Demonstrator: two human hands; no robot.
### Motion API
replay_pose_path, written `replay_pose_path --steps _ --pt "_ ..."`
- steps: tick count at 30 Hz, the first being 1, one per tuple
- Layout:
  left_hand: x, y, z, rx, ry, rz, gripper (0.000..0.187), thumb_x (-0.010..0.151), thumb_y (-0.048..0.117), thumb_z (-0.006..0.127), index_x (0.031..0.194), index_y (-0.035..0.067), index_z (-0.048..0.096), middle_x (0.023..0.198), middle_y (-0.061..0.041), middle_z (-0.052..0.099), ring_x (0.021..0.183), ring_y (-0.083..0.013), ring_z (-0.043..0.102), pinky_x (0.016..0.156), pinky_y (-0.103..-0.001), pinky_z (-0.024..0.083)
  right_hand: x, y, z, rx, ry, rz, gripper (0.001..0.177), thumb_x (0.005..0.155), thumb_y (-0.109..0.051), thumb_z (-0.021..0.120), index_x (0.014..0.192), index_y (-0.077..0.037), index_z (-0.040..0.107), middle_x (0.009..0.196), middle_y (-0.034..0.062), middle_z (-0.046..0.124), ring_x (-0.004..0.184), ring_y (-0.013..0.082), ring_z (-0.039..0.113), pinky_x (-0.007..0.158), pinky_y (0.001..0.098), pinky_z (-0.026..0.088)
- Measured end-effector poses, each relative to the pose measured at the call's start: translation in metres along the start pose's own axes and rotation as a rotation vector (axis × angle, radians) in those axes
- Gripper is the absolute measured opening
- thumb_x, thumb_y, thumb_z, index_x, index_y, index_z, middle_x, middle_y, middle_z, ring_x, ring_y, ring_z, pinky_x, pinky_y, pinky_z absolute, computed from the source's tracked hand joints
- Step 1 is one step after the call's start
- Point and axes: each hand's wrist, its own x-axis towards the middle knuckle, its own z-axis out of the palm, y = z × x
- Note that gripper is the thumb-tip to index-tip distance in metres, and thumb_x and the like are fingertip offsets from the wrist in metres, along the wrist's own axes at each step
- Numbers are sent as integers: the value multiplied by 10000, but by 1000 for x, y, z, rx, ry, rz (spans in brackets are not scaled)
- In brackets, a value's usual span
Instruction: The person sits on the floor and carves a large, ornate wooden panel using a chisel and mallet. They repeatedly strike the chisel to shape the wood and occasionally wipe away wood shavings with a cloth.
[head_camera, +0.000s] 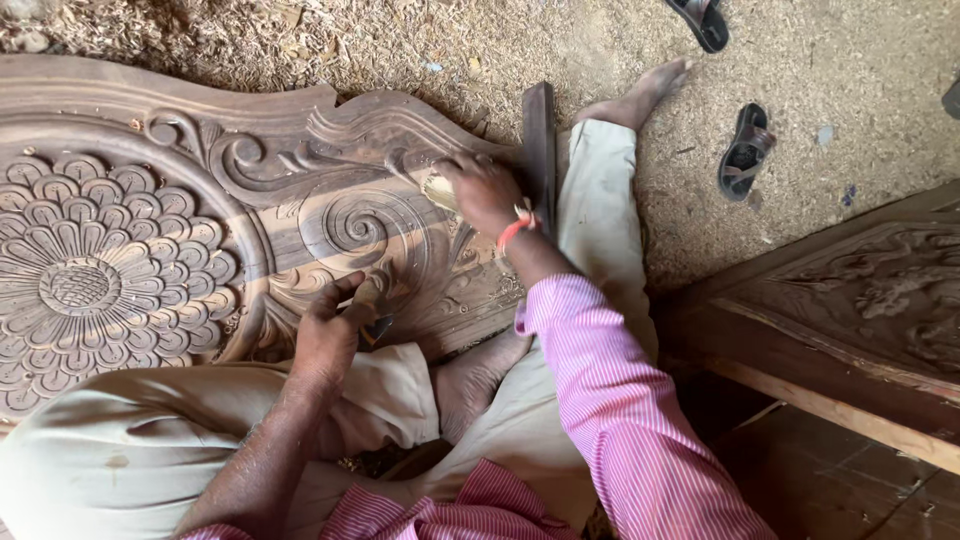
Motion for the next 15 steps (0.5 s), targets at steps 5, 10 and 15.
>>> replay_pose_path --steps 5,10,15 --pt "5 -6 -1 -46 3 12 548 928 171 670 1447 55 543 1175 -115 691 1022 -169 653 924 -307 521 -50 -9 10 -242 11 -35 550 915 -344 658 1411 -108 645 1375 148 585 1214 370 619 998 501 485" --pt "17 -13 -4 -113 88 121 553 934 59 655 1461 29 489 1327 -110 638 1147 -142 641 983 -285 524 -67 -12 -18 548 -352 810 257 1002 -328 649 1197 -212 769 1358 34 678 1212 242 669 996 375 512" --pt "20 -6 -17 -258 178 278 591 905 -44 637 1465 -3 450 1352 -131 630 1175 -206 644 969 -327 551 -74 -8 -61 50 -424 340 564 909 -59 640 1426 -272 572 1151 144 738 1032 287 720 907 405 562"
